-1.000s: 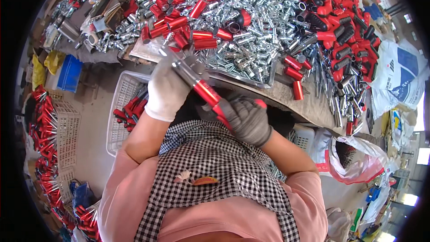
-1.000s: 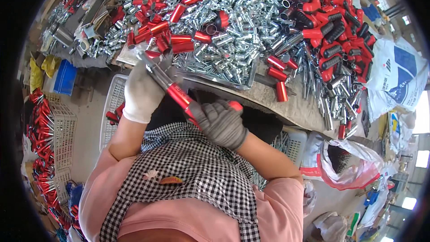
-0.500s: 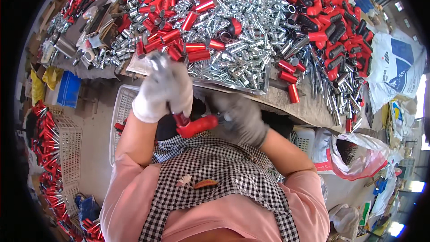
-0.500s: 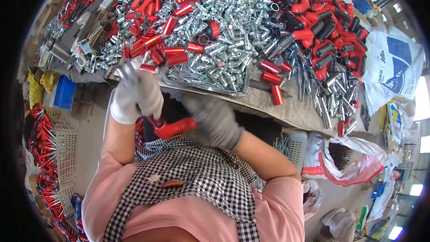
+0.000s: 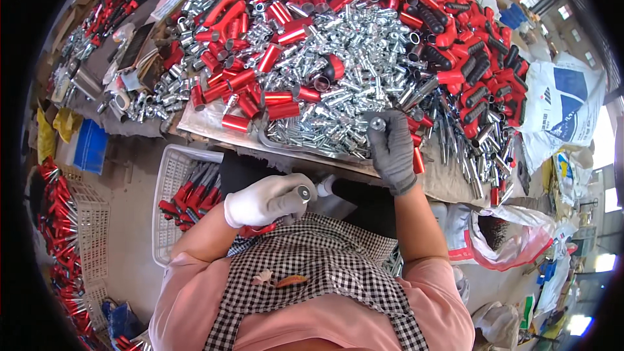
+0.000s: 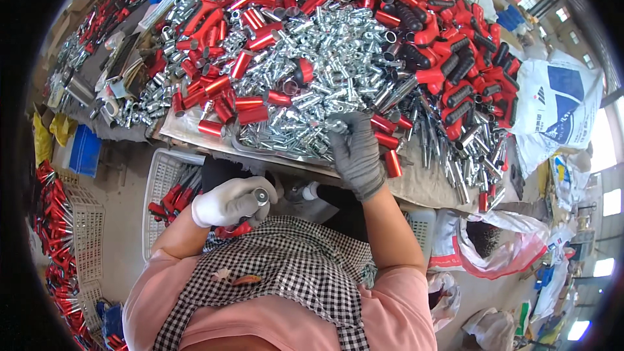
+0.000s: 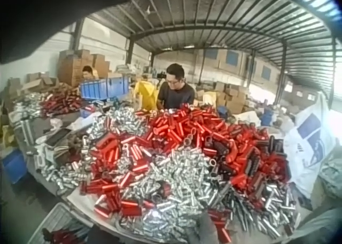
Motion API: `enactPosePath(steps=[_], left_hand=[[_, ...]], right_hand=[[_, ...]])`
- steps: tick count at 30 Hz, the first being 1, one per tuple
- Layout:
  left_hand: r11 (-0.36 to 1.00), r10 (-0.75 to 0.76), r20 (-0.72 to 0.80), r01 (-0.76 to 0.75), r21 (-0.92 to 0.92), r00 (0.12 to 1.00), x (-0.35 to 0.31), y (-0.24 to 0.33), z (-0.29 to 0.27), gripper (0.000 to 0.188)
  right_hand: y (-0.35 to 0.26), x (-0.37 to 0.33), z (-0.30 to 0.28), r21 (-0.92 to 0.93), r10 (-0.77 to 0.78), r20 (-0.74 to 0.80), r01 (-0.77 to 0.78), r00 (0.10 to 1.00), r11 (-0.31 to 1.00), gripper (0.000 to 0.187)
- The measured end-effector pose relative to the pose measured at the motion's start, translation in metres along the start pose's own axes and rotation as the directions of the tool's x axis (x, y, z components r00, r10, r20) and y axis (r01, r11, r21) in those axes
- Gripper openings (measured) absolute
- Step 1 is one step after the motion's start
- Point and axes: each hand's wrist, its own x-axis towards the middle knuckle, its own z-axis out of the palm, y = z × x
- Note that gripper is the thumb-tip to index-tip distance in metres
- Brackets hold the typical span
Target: Assembling metal rods with red plastic handles at a factory workstation.
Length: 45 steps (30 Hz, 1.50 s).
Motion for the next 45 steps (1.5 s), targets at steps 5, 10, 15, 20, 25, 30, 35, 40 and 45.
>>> enactPosePath(steps=[5, 10, 15, 20, 25, 30, 35, 40, 45], left_hand=[[0.935, 0.124, -0.198, -0.048, 0.353, 0.972, 0.005, 0.01, 0.011, 0.032], [0.833, 0.211, -0.102, -0.124, 0.539, 0.972, 0.018, -0.004, 0.009, 0.037], [0.742, 0.461, -0.113, -0.313, 0.593, 0.88, 0.021, -0.008, 0.008, 0.037], [0.659, 0.517, -0.147, -0.283, 0.697, 0.843, 0.019, -0.013, 0.004, 0.041], [0.659, 0.418, -0.219, -0.129, 0.741, 0.882, 0.013, -0.01, -0.004, 0.037], [0.643, 0.474, -0.266, -0.123, 0.756, 0.839, 0.013, -0.02, -0.016, 0.035], [0.746, 0.543, -0.053, -0.453, 0.489, 0.838, 0.004, -0.009, -0.037, 0.031], [0.873, 0.322, -0.12, -0.246, 0.422, 0.939, -0.009, -0.012, -0.047, 0.031], [0.872, 0.338, -0.269, -0.193, 0.45, 0.902, -0.029, -0.006, -0.038, 0.022]], right_hand=[[-0.053, -0.003, 0.009, -0.05, -0.292, 0.641, 0.418, 0.709, 0.907, 0.031], [-0.079, -0.002, 0.02, -0.162, -0.231, 0.783, 0.549, 0.578, 0.82, 0.041], [-0.086, -0.003, 0.036, -0.16, -0.188, 0.793, 0.495, 0.58, 0.854, 0.075], [-0.09, 0.006, 0.051, 0.023, -0.294, 0.781, 0.446, 0.551, 0.895, 0.098], [-0.088, 0.02, 0.058, -0.05, -0.132, 0.889, 0.379, 0.438, 0.924, 0.101], [-0.092, 0.033, 0.071, -0.119, -0.008, 0.941, 0.354, 0.338, 0.927, 0.101], [-0.081, 0.027, 0.082, 0.012, -0.149, 0.937, 0.395, 0.316, 0.919, 0.095], [-0.092, 0.059, 0.095, 0.136, -0.266, 0.913, 0.383, 0.311, 0.914, 0.09], [-0.111, 0.14, 0.199, -0.232, 0.052, 0.878, 0.328, 0.477, 0.916, 0.066]])
